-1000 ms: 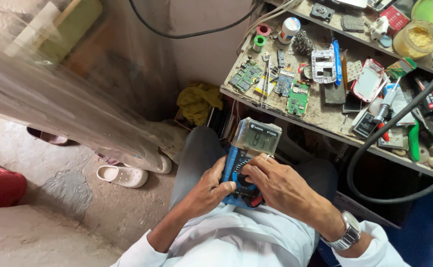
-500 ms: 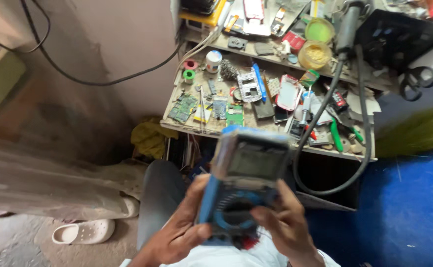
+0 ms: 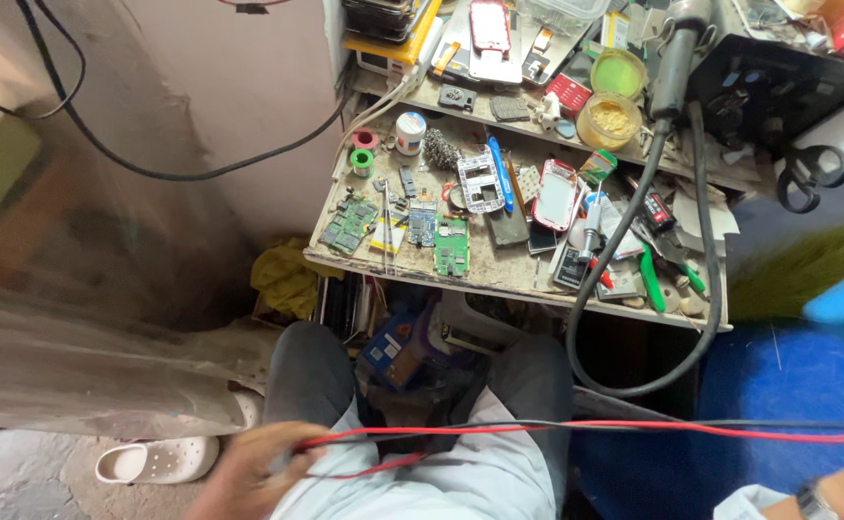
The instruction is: The person uses tweezers to position small components on a green circuit board, then applies a hot air gun to reflow solder. They later use a multimeter to test continuity on the board.
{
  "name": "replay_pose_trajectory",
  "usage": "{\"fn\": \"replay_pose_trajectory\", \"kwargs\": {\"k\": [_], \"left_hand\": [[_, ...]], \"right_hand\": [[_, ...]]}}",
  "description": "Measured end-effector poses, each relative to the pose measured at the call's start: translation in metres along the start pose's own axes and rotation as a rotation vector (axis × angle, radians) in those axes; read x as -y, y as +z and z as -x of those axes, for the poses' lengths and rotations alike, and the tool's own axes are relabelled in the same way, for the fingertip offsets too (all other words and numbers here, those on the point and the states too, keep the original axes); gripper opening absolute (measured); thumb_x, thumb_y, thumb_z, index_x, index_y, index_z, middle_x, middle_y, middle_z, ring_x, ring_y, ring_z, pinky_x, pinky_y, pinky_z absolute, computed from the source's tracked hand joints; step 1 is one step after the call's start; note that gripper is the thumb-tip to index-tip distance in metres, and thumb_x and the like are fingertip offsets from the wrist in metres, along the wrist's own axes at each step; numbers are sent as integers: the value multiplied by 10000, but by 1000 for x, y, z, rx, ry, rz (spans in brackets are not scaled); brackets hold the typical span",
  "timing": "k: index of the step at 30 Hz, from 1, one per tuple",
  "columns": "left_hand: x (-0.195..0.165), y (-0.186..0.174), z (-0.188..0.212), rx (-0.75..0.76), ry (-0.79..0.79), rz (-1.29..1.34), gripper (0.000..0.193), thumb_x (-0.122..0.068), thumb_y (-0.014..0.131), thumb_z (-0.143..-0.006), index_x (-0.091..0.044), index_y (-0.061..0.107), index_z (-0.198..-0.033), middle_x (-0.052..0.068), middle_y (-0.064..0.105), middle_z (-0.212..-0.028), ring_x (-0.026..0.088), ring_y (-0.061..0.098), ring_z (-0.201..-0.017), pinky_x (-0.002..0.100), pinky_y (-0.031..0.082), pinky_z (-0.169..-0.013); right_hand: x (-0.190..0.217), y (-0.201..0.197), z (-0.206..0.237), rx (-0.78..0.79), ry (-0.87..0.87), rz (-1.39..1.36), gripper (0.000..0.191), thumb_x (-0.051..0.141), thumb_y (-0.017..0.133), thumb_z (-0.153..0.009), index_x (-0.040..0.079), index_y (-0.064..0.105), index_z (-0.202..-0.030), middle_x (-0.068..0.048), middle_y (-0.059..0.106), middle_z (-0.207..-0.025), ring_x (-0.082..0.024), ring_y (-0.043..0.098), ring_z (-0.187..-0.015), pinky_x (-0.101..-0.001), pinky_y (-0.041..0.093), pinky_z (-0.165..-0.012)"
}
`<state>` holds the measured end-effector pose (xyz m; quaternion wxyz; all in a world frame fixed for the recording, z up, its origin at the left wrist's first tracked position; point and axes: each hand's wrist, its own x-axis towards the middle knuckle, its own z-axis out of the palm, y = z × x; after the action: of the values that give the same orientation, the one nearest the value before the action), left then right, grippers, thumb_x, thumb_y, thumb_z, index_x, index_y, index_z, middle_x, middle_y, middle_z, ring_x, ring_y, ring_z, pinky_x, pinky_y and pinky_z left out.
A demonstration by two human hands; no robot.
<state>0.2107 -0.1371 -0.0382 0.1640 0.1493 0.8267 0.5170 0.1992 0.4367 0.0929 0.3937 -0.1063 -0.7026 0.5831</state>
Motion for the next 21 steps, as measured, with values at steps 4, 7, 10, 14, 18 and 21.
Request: {"fn": "replay_pose_trajectory", "kwargs": {"k": [4, 7, 10, 14, 18, 21], "left_hand": [[57, -32, 47, -280, 9, 58, 298, -216, 752, -843, -64, 803, -1095, 79, 772, -885, 169, 762, -795, 304, 595, -726], [78, -41, 69, -352, 52, -53, 281, -241, 764, -827, -90, 819, -1058, 56, 802, -872, 154, 767, -822, 280, 611, -751], [78, -44, 70, -340, 156, -109, 284, -247, 781, -818, -94, 817, -1054, 45, 800, -863, 144, 766, -800, 274, 615, -737], [35, -39, 59, -280, 159, -10, 293, -207, 792, -804, -70, 810, -1063, 51, 767, -794, 146, 744, -712, 274, 606, -642], [-27, -20, 28, -488, 230, 53, 282, -138, 822, -766, -59, 778, -1034, 39, 701, -737, 77, 656, -575, 240, 493, -531], [-66, -19, 2, -468, 318, 72, 315, -76, 841, -777, -58, 759, -1081, 37, 753, -812, 70, 673, -655, 225, 503, -555]], "right_hand": [[-32, 29, -26, 61, 13, 115, 361, 315, 720, -1123, -34, 638, -1082, 19, 595, -922, -74, 491, -818, -279, 400, -743], [-48, 62, -33, 144, 29, 221, 357, 300, 709, -1158, -30, 657, -1035, 48, 578, -875, -55, 462, -777, -270, 376, -718], [-53, 87, -37, 175, 21, 345, 313, 271, 698, -1125, -42, 703, -1143, 25, 630, -927, -51, 507, -816, -251, 428, -709], [-57, 97, -44, 183, 105, 288, 324, 228, 734, -1053, -28, 701, -1248, 25, 710, -977, -28, 603, -824, -196, 483, -721], [-74, 79, -51, 180, 24, 419, 320, 168, 777, -1080, -82, 678, -1255, -15, 698, -1013, -49, 611, -858, -195, 495, -753], [-90, 59, -40, 162, -59, 491, 303, 124, 782, -1103, -112, 677, -1260, -45, 688, -1000, -71, 615, -853, -217, 511, -796]]}}
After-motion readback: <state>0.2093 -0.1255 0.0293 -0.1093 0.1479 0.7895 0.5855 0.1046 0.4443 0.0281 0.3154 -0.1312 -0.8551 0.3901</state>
